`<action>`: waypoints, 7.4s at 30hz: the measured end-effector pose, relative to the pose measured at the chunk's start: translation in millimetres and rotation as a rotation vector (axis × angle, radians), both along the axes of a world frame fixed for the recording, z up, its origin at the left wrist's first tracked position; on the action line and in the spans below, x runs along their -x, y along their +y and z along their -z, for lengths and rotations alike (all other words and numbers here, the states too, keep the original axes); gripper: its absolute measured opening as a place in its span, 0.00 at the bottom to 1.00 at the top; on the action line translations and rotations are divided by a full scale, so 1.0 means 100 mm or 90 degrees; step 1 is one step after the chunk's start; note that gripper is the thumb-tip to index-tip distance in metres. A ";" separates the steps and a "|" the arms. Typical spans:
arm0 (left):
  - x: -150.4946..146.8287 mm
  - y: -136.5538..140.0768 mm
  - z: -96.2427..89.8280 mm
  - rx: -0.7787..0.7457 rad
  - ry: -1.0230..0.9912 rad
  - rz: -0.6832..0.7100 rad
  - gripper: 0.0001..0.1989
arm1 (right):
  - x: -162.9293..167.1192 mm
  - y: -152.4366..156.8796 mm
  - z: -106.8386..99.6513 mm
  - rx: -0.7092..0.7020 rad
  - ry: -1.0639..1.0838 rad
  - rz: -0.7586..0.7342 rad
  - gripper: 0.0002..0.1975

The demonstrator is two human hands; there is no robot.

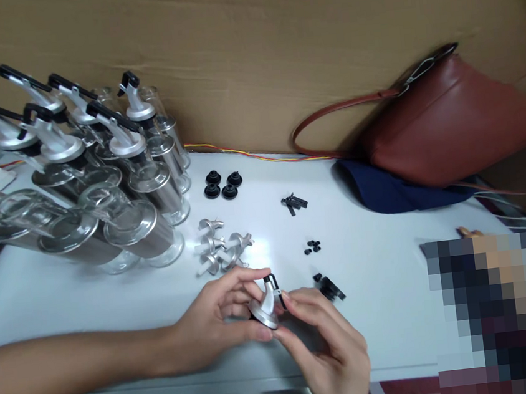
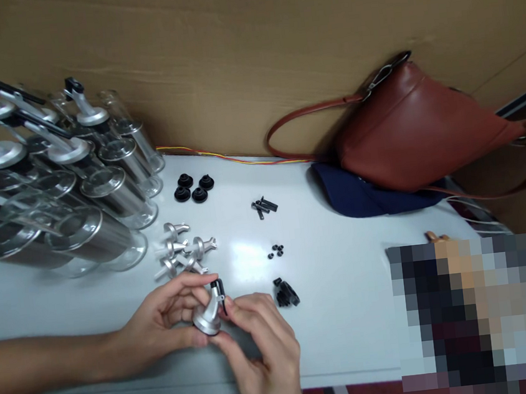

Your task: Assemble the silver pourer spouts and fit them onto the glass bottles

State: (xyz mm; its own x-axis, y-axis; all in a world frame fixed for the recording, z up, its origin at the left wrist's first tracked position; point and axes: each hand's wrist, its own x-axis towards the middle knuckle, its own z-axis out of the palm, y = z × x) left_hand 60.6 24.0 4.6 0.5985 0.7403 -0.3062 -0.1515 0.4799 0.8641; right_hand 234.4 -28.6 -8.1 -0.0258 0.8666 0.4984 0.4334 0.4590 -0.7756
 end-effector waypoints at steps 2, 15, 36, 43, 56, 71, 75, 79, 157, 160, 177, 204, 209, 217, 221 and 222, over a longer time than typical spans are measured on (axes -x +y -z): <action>0.01 0.00 -0.01 -0.015 0.008 0.002 0.29 | 0.00 -0.01 0.00 -0.006 -0.010 -0.003 0.16; 0.02 0.00 0.02 -0.068 0.008 0.002 0.15 | 0.03 -0.01 0.05 0.078 0.045 0.063 0.21; -0.01 0.05 0.05 -0.354 0.042 -0.018 0.19 | 0.04 -0.01 0.01 0.081 -0.028 0.056 0.20; 0.03 0.04 0.07 -0.479 0.120 0.030 0.20 | 0.06 0.00 -0.01 0.070 -0.082 0.076 0.13; 0.05 0.02 0.06 -0.481 0.119 0.022 0.18 | 0.06 -0.02 -0.01 0.088 -0.011 0.057 0.16; 0.03 0.00 0.10 -0.398 0.074 -0.044 0.17 | 0.04 0.00 0.01 0.114 0.007 0.028 0.18; 0.02 0.01 0.08 -0.403 0.055 -0.017 0.15 | 0.02 -0.04 0.05 0.136 0.008 0.038 0.21; 0.02 0.03 0.07 -0.383 0.055 -0.024 0.15 | 0.02 -0.06 0.04 0.139 0.002 0.002 0.27; -0.35 -0.35 -0.27 -0.604 -0.018 -0.360 0.27 | 0.16 0.16 -0.66 -0.434 -0.154 -0.107 0.21; -0.40 -0.39 -0.26 -0.616 -0.038 -0.381 0.29 | 0.16 0.16 -0.65 -0.439 -0.138 -0.102 0.22; -0.47 -0.34 -0.17 -0.660 -0.088 -0.437 0.20 | 0.14 0.10 -0.62 -0.409 -0.095 -0.112 0.11; -0.34 -0.38 -0.07 -0.750 0.023 -0.491 0.17 | 0.46 -0.05 -0.26 -0.388 0.083 -0.042 0.15; -0.02 -0.36 0.00 -0.807 0.165 -0.539 0.16 | 0.18 -0.08 -0.12 -0.319 0.085 -0.009 0.24; 0.52 -0.25 0.17 -0.883 0.526 -0.570 0.36 | -0.13 -0.11 0.04 -0.265 0.014 0.023 0.18; 0.63 -0.27 0.25 -0.878 0.661 -0.538 0.34 | -0.18 -0.11 0.07 -0.246 -0.046 0.037 0.07; 0.64 -0.28 0.25 -0.879 0.687 -0.532 0.33 | -0.18 -0.11 0.07 -0.238 -0.063 0.031 0.04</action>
State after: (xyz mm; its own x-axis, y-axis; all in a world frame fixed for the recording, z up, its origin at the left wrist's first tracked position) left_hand -3.8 -4.4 -20.3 0.0108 0.7090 0.7051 0.8247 -0.4051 0.3947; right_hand 252.5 -39.3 -15.1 -0.0533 0.6273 0.7769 0.5257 0.6791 -0.5123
